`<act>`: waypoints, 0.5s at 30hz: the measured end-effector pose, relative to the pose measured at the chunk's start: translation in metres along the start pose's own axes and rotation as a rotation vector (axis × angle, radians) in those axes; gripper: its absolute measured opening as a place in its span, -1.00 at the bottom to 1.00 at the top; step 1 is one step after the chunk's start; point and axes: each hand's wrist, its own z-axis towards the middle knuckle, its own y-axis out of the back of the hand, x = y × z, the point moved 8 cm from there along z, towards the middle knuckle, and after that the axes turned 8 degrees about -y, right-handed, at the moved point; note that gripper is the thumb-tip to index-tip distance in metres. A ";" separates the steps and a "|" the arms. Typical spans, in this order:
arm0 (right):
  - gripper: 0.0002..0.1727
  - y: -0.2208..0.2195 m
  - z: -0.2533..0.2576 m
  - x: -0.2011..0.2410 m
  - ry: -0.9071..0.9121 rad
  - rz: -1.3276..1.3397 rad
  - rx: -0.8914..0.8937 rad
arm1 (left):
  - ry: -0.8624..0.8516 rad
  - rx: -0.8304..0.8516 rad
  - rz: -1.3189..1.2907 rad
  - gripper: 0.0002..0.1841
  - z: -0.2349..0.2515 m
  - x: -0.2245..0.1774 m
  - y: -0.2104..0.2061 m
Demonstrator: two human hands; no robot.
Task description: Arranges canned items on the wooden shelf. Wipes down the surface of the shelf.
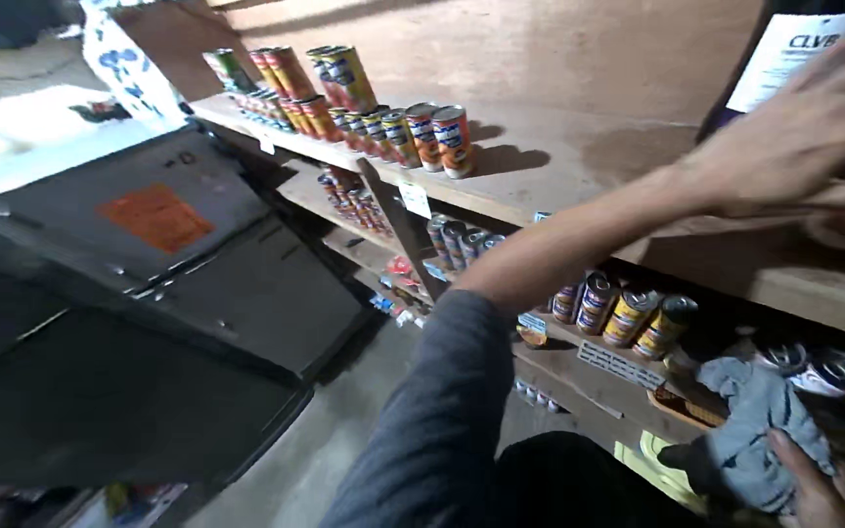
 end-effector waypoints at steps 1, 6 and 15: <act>-0.44 -0.002 0.003 -0.004 0.009 0.011 0.024 | -0.018 -0.035 0.014 -0.45 -0.024 0.010 0.028; -0.42 -0.011 0.006 -0.009 0.004 0.022 0.070 | 0.365 0.116 0.195 -0.49 -0.174 0.122 0.144; -0.45 -0.029 0.006 -0.007 0.004 0.030 0.063 | 0.798 0.344 0.219 -0.34 -0.292 0.183 0.206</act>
